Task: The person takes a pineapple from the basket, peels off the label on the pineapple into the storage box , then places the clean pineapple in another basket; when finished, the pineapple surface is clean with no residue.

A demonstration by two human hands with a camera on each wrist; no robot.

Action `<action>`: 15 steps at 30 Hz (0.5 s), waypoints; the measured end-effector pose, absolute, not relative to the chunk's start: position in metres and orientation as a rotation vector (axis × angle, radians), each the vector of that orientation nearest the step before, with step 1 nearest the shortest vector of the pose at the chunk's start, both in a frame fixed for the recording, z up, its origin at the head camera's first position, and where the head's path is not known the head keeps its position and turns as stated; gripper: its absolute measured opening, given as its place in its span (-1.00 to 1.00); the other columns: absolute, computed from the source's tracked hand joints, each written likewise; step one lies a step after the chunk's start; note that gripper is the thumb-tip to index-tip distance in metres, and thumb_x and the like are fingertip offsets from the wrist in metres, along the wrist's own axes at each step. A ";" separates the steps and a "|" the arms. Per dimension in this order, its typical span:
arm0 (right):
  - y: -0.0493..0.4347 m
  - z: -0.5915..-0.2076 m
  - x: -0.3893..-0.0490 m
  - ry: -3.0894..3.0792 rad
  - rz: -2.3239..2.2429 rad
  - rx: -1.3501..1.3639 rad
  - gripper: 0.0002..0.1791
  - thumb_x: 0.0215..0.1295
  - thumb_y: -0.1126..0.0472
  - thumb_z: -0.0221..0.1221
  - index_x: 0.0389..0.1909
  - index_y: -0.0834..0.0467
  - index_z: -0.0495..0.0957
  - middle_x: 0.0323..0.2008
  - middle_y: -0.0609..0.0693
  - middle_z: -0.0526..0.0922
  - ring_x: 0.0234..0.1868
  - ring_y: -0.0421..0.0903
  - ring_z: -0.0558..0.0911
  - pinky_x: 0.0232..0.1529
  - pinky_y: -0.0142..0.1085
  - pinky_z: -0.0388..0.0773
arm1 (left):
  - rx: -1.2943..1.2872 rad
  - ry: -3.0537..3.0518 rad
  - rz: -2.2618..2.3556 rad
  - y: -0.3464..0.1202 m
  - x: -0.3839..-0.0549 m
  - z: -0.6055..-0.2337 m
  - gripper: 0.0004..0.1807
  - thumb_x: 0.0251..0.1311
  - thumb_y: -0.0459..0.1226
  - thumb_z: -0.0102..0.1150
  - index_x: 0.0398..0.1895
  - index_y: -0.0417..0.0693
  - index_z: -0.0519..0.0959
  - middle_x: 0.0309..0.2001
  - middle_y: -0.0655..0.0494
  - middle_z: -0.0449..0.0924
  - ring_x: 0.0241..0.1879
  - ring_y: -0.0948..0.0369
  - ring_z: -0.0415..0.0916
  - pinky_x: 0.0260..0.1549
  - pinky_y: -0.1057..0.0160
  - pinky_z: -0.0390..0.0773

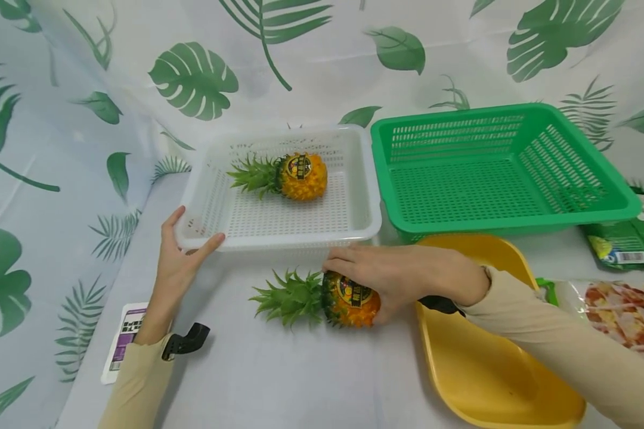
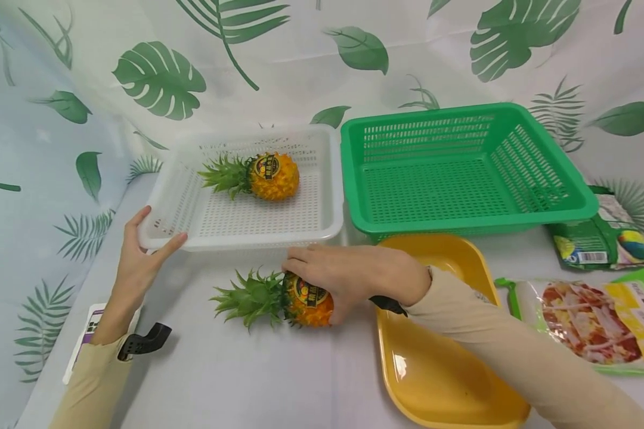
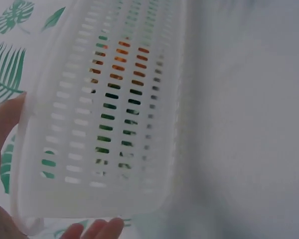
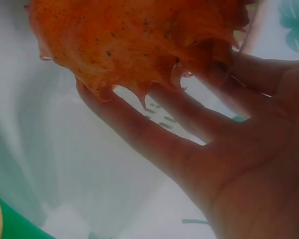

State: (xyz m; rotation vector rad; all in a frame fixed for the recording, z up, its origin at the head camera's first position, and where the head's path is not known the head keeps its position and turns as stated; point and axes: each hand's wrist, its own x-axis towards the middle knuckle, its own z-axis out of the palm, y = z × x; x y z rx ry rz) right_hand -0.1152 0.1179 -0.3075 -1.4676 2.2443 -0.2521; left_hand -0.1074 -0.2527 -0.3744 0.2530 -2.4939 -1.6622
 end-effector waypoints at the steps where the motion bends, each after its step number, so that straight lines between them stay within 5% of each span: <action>1: 0.118 -0.309 -0.116 2.245 -0.258 -1.470 0.10 0.09 0.06 0.59 0.53 0.36 0.19 0.43 0.22 0.31 0.41 0.13 0.40 0.37 -0.01 0.44 | 0.258 -2.531 -1.610 -0.254 -0.106 -0.372 0.11 0.29 -0.14 0.45 0.71 0.01 -0.12 0.54 -0.16 0.11 0.37 0.00 0.26 0.15 0.20 0.42; 9: 0.120 -0.316 -0.116 2.257 -0.332 -1.497 0.09 0.05 0.08 0.60 0.50 0.37 0.23 0.37 0.18 0.35 0.32 0.06 0.45 0.31 -0.05 0.49 | 0.159 -2.593 -0.956 -0.246 -0.090 -0.348 0.10 0.15 -0.06 0.58 0.59 -0.24 0.09 0.44 -0.39 0.06 0.39 -0.24 0.15 0.30 -0.25 0.31; 15: 0.121 -0.318 -0.116 2.257 -0.388 -1.503 0.09 0.04 0.04 0.61 0.50 0.36 0.25 0.33 0.14 0.38 0.29 0.01 0.46 0.31 -0.07 0.50 | -0.307 -2.269 -0.753 -0.220 -0.072 -0.329 -0.21 0.31 -0.04 0.43 0.38 -0.34 0.32 0.35 -0.42 0.24 0.36 -0.26 0.20 0.37 -0.14 0.30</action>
